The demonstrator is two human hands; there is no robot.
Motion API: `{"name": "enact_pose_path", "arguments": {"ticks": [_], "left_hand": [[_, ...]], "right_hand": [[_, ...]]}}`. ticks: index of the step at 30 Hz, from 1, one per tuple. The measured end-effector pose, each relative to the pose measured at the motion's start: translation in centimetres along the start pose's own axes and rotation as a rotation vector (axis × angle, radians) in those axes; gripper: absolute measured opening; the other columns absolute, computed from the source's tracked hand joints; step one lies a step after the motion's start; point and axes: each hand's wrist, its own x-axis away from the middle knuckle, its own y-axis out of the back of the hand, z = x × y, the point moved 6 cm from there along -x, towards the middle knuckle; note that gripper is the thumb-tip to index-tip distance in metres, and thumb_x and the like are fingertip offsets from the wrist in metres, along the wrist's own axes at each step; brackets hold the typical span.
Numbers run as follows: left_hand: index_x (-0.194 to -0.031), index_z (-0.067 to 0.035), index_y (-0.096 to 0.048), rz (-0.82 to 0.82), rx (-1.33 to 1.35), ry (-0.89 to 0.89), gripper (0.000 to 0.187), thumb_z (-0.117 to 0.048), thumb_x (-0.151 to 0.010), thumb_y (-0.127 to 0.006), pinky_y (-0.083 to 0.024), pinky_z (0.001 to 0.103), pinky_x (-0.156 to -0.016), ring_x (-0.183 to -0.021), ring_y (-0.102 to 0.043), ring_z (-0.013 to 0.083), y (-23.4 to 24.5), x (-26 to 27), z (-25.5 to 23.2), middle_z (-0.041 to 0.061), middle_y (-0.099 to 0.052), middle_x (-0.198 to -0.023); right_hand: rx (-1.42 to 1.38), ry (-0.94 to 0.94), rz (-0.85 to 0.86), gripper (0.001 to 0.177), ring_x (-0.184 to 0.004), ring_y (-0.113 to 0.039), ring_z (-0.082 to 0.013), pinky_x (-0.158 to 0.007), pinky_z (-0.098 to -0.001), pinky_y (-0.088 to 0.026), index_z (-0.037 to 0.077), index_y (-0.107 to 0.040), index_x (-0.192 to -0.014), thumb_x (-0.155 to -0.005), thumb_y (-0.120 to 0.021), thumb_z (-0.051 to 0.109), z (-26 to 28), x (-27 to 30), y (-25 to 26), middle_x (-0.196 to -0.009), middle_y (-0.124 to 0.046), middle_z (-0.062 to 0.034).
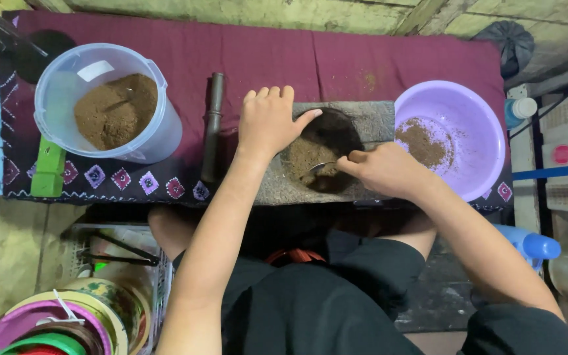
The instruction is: Scooping brown powder from a stone mortar into a plastic bowl using a spoon.
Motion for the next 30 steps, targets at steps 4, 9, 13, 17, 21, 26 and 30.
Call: {"name": "enact_pose_path", "arguments": {"ticks": [4, 9, 13, 17, 21, 26, 30], "left_hand": [[-0.090, -0.011, -0.062, 0.003, -0.012, 0.001, 0.065, -0.076, -0.089, -0.059, -0.043, 0.044, -0.077, -0.081, -0.067, 0.0324, -0.4, -0.1, 0.1, 0.013, -0.067, -0.081], [-0.091, -0.011, -0.061, 0.023, -0.020, 0.004, 0.066, -0.077, -0.090, -0.058, -0.043, 0.045, -0.077, -0.082, -0.067, 0.0327, -0.6, -0.3, 0.2, 0.013, -0.068, -0.081], [-0.089, -0.012, -0.062, -0.007, -0.011, -0.005, 0.064, -0.076, -0.089, -0.059, -0.043, 0.043, -0.075, -0.079, -0.067, 0.0307, -0.3, -0.1, 0.0, 0.011, -0.067, -0.078], [-0.089, -0.011, -0.063, -0.016, -0.006, -0.015, 0.066, -0.077, -0.090, -0.058, -0.044, 0.043, -0.075, -0.078, -0.067, 0.0315, -0.1, -0.1, 0.0, 0.012, -0.067, -0.078], [-0.090, -0.010, -0.063, -0.052, -0.023, -0.015, 0.067, -0.077, -0.089, -0.058, -0.044, 0.044, -0.075, -0.079, -0.067, 0.0319, -0.1, 0.1, 0.0, 0.012, -0.067, -0.079], [-0.089, -0.011, -0.063, -0.038, -0.006, -0.004, 0.066, -0.077, -0.089, -0.059, -0.044, 0.044, -0.075, -0.079, -0.068, 0.0317, 0.0, 0.1, 0.0, 0.012, -0.067, -0.079], [-0.090, -0.011, -0.063, -0.051, -0.008, -0.005, 0.066, -0.077, -0.087, -0.060, -0.044, 0.044, -0.075, -0.080, -0.068, 0.0324, -0.1, 0.2, 0.0, 0.013, -0.068, -0.080]], "right_hand": [[0.081, -0.086, -0.009, 0.042, -0.048, -0.065, -0.0258, -0.044, -0.0359, -0.051, 0.015, -0.060, -0.123, -0.082, -0.057, 0.010, -0.9, -1.4, -1.0, -0.087, -0.069, -0.0004], [-0.005, -0.023, -0.071, 0.032, -0.050, -0.066, -0.0304, -0.044, -0.0390, -0.051, 0.013, -0.060, -0.118, -0.087, -0.054, 0.012, -0.2, -1.6, -1.1, -0.084, -0.066, -0.0021], [0.004, 0.053, -0.030, 0.033, -0.054, -0.067, -0.0308, -0.051, -0.0410, -0.055, 0.020, -0.060, -0.118, -0.087, -0.052, 0.016, -1.8, 0.8, 0.5, -0.087, -0.065, 0.0005], [0.136, -0.007, -0.097, 0.027, -0.056, -0.067, -0.0222, -0.057, -0.0345, -0.055, 0.024, -0.061, -0.115, -0.091, -0.051, 0.019, -3.5, 1.5, 0.4, -0.084, -0.063, 0.0050], [0.251, -0.146, -0.142, 0.032, -0.054, -0.064, -0.0159, -0.051, -0.0316, -0.051, 0.024, -0.060, -0.118, -0.087, -0.054, 0.024, -3.2, 1.2, -1.8, -0.083, -0.062, 0.0058], [0.199, -0.105, -0.115, 0.035, -0.053, -0.066, -0.0172, -0.052, -0.0328, -0.052, 0.019, -0.061, -0.118, -0.084, -0.056, 0.019, -0.9, 2.0, -0.6, -0.087, -0.066, 0.0020], [0.127, -0.037, -0.102, 0.034, -0.057, -0.071, -0.0213, -0.054, -0.0335, -0.054, 0.017, -0.064, -0.115, -0.082, -0.056, 0.014, 0.3, 3.8, 0.0, -0.084, -0.068, -0.0013]]}}
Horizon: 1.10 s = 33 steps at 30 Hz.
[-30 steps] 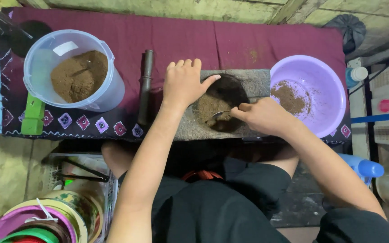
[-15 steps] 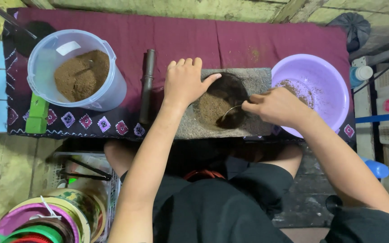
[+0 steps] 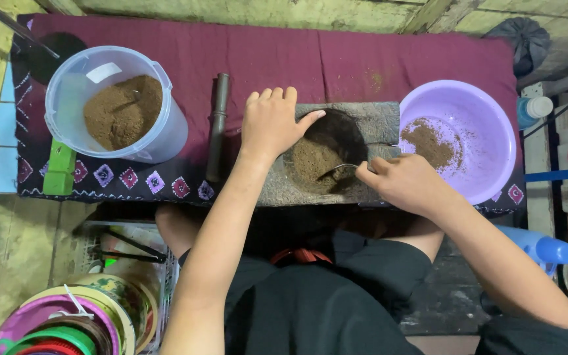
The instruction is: Scooping brown powder from a stone mortar into a plastic bowl using a spoon.
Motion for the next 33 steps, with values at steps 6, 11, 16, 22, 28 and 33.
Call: {"name": "enact_pose_path", "arguments": {"ticks": [6, 11, 16, 22, 28, 33], "left_hand": [[-0.088, -0.011, -0.064, -0.011, -0.009, -0.011, 0.066, -0.077, -0.088, -0.060, -0.044, 0.044, -0.074, -0.078, -0.068, 0.0318, 0.0, -0.1, 0.0, 0.012, -0.067, -0.078], [-0.088, -0.011, -0.064, -0.023, -0.006, -0.015, 0.067, -0.077, -0.088, -0.060, -0.045, 0.044, -0.075, -0.079, -0.068, 0.0319, 0.1, -0.2, 0.0, 0.012, -0.067, -0.078], [-0.089, -0.011, -0.064, -0.009, 0.024, 0.008, 0.066, -0.077, -0.086, -0.061, -0.045, 0.044, -0.075, -0.080, -0.068, 0.0322, 0.1, 0.0, 0.0, 0.012, -0.067, -0.079], [-0.088, -0.011, -0.062, -0.047, 0.017, -0.007, 0.067, -0.077, -0.086, -0.062, -0.044, 0.044, -0.073, -0.077, -0.067, 0.0323, 0.4, 0.5, -0.3, 0.012, -0.066, -0.077], [-0.088, -0.011, -0.062, -0.055, 0.032, 0.006, 0.065, -0.076, -0.085, -0.063, -0.044, 0.045, -0.074, -0.078, -0.066, 0.0323, 0.9, 0.8, -0.6, 0.012, -0.065, -0.079], [-0.088, -0.011, -0.062, -0.014, 0.057, 0.012, 0.063, -0.073, -0.085, -0.066, -0.044, 0.043, -0.073, -0.075, -0.065, 0.0309, 1.1, 0.7, -1.0, 0.010, -0.064, -0.077]], "right_hand": [[0.192, -0.112, -0.069, 0.025, -0.056, -0.067, -0.0151, -0.056, -0.0278, -0.051, 0.018, -0.062, -0.108, -0.084, -0.054, 0.017, -1.3, -0.8, 0.3, -0.081, -0.063, 0.0034], [0.296, -0.181, -0.044, 0.025, -0.049, -0.063, -0.0118, -0.051, -0.0284, -0.048, 0.017, -0.060, -0.107, -0.082, -0.057, 0.015, -0.6, -1.4, -0.5, -0.078, -0.064, 0.0037], [0.172, -0.179, 0.104, 0.025, -0.047, -0.066, -0.0180, -0.046, -0.0320, -0.048, 0.015, -0.060, -0.105, -0.080, -0.060, 0.019, 1.1, -0.5, 0.1, -0.079, -0.070, -0.0006], [0.095, -0.226, 0.181, 0.020, -0.046, -0.067, -0.0235, -0.042, -0.0362, -0.049, 0.012, -0.060, -0.098, -0.078, -0.058, 0.016, 1.7, -0.8, 0.2, -0.072, -0.067, -0.0020], [-0.060, -0.188, 0.285, 0.017, -0.047, -0.068, -0.0288, -0.040, -0.0394, -0.050, 0.013, -0.065, -0.093, -0.078, -0.059, 0.016, 1.3, -2.4, 2.3, -0.069, -0.071, -0.0057], [-0.116, -0.296, 0.427, 0.018, -0.046, -0.066, -0.0273, -0.039, -0.0374, -0.049, 0.011, -0.070, -0.096, -0.088, -0.055, 0.017, 1.5, -3.8, 2.6, -0.059, -0.067, -0.0058]]}}
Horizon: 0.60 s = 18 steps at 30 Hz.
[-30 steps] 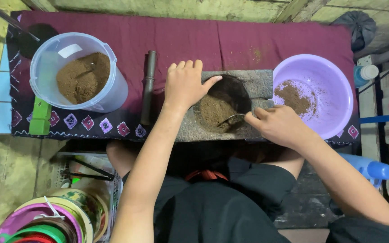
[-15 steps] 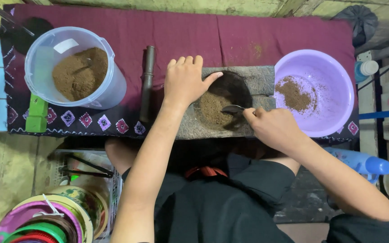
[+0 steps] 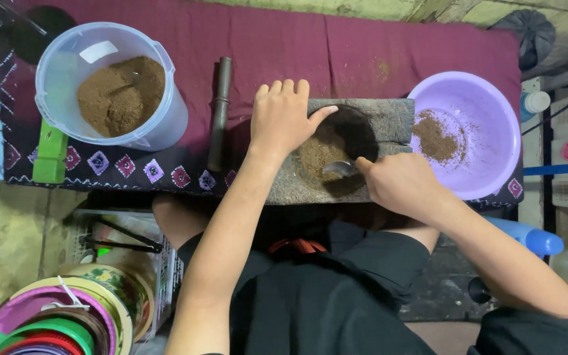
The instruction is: Scooping brown powder from a stone mortar into a plastic bowl using a spoon.
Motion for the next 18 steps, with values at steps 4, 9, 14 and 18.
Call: {"name": "enact_pose_path", "arguments": {"ticks": [4, 9, 14, 18], "left_hand": [[-0.088, -0.011, -0.062, -0.032, -0.009, -0.008, 0.063, -0.073, -0.083, -0.067, -0.044, 0.043, -0.072, -0.075, -0.065, 0.0310, 0.1, 0.4, -0.2, 0.010, -0.063, -0.076], [-0.086, -0.011, -0.060, -0.127, -0.024, -0.023, 0.063, -0.072, -0.079, -0.070, -0.044, 0.044, -0.071, -0.074, -0.063, 0.0319, 0.2, 0.7, -0.4, 0.011, -0.060, -0.074], [-0.085, -0.011, -0.060, -0.129, -0.019, -0.025, 0.063, -0.073, -0.079, -0.069, -0.044, 0.043, -0.071, -0.073, -0.063, 0.0313, 0.2, 0.5, -0.2, 0.011, -0.061, -0.073], [-0.086, -0.010, -0.062, -0.110, -0.034, -0.024, 0.064, -0.074, -0.081, -0.066, -0.044, 0.044, -0.072, -0.075, -0.064, 0.0316, 0.2, 0.1, 0.0, 0.011, -0.063, -0.074]], "right_hand": [[-0.099, -0.072, 0.055, 0.018, -0.045, -0.065, -0.0315, -0.037, -0.0385, -0.045, 0.008, -0.071, -0.084, -0.085, -0.058, 0.021, 0.8, -1.5, -0.8, -0.055, -0.065, -0.0085], [-0.284, -0.121, 0.159, 0.024, -0.052, -0.070, -0.0321, -0.040, -0.0374, -0.050, 0.005, -0.075, -0.092, -0.091, -0.057, 0.021, 1.2, -2.5, -0.2, -0.056, -0.067, -0.0116], [-0.317, -0.155, 0.164, 0.026, -0.053, -0.071, -0.0311, -0.042, -0.0371, -0.053, 0.005, -0.077, -0.096, -0.093, -0.058, 0.023, 0.9, -2.9, -0.9, -0.057, -0.067, -0.0104], [-0.360, -0.166, 0.152, 0.025, -0.059, -0.074, -0.0324, -0.044, -0.0397, -0.055, 0.008, -0.077, -0.099, -0.094, -0.061, 0.026, 0.2, -3.6, -0.9, -0.062, -0.071, -0.0097]]}}
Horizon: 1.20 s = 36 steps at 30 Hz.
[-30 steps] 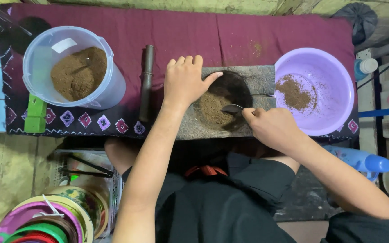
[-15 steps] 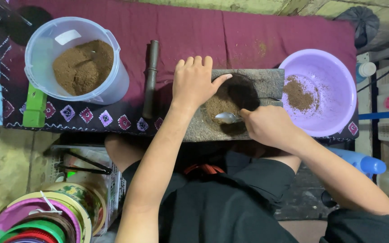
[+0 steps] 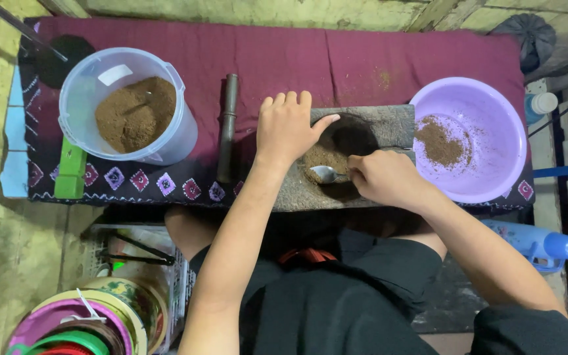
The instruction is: Scooping brown powder from a stone mortar into a plastic bowl using a spoon.
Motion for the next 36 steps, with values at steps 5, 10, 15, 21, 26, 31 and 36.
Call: {"name": "enact_pose_path", "arguments": {"ticks": [5, 10, 15, 21, 26, 31, 36], "left_hand": [[-0.086, -0.010, -0.062, 0.055, 0.004, -0.001, 0.065, -0.075, -0.086, -0.061, -0.045, 0.045, -0.074, -0.077, -0.066, 0.0330, -0.3, -0.3, 0.6, 0.013, -0.065, -0.077], [-0.088, -0.011, -0.062, 0.123, -0.029, -0.012, 0.065, -0.076, -0.088, -0.060, -0.046, 0.044, -0.077, -0.080, -0.068, 0.0322, -0.2, -0.8, 0.9, 0.013, -0.067, -0.080], [-0.085, -0.012, -0.062, 0.109, -0.086, -0.015, 0.064, -0.076, -0.087, -0.063, -0.046, 0.042, -0.076, -0.079, -0.068, 0.0310, 0.0, -0.8, 1.3, 0.011, -0.067, -0.078], [-0.083, -0.015, -0.060, 0.088, -0.156, -0.042, 0.065, -0.079, -0.086, -0.066, -0.047, 0.039, -0.074, -0.077, -0.068, 0.0274, -0.2, -0.5, 1.9, 0.007, -0.066, -0.076], [-0.082, -0.015, -0.059, 0.063, -0.204, -0.074, 0.065, -0.079, -0.088, -0.067, -0.046, 0.037, -0.073, -0.076, -0.067, 0.0252, 0.1, -0.3, 1.7, 0.005, -0.064, -0.074], [-0.080, -0.015, -0.058, 0.036, -0.216, -0.094, 0.065, -0.079, -0.088, -0.068, -0.047, 0.037, -0.073, -0.074, -0.066, 0.0252, 0.5, -0.2, 1.6, 0.004, -0.062, -0.072], [-0.079, -0.016, -0.057, 0.026, -0.211, -0.084, 0.066, -0.081, -0.088, -0.068, -0.047, 0.036, -0.071, -0.072, -0.066, 0.0236, 0.6, 0.0, 1.6, 0.003, -0.061, -0.070]], "right_hand": [[-0.136, 0.001, 0.038, 0.024, -0.080, -0.076, -0.0412, -0.065, -0.0500, -0.060, 0.011, -0.079, -0.103, -0.092, -0.063, 0.026, -0.3, -0.4, 1.9, -0.079, -0.077, -0.0148], [-0.316, 0.024, 0.032, 0.028, -0.100, -0.071, -0.0477, -0.082, -0.0616, -0.057, 0.014, -0.078, -0.105, -0.091, -0.063, 0.033, -2.9, -0.2, 3.7, -0.096, -0.078, -0.0195], [-0.645, -0.114, -0.076, 0.019, -0.087, -0.075, -0.0413, -0.083, -0.0489, -0.056, 0.013, -0.078, -0.102, -0.092, -0.065, 0.023, -8.7, 3.5, 6.2, -0.084, -0.079, -0.0209], [-0.731, -0.318, -0.315, 0.017, -0.075, -0.066, -0.0357, -0.077, -0.0469, -0.051, 0.008, -0.074, -0.100, -0.100, -0.068, 0.024, -18.3, 8.0, 5.2, -0.080, -0.074, -0.0243], [-0.614, -0.444, -0.440, 0.019, -0.084, -0.071, -0.0417, -0.079, -0.0483, -0.053, 0.012, -0.073, -0.101, -0.103, -0.067, 0.030, -23.5, 9.4, 0.4, -0.083, -0.076, -0.0176], [-0.228, -0.512, -0.347, 0.023, -0.085, -0.075, -0.0425, -0.078, -0.0536, -0.058, 0.016, -0.073, -0.104, -0.102, -0.062, 0.035, -27.7, 6.7, -9.0, -0.078, -0.077, -0.0129], [0.129, -0.529, -0.516, 0.019, -0.072, -0.076, -0.0378, -0.064, -0.0484, -0.058, 0.019, -0.066, -0.111, -0.106, -0.058, 0.034, -25.8, 7.9, -6.7, -0.074, -0.072, -0.0102]]}}
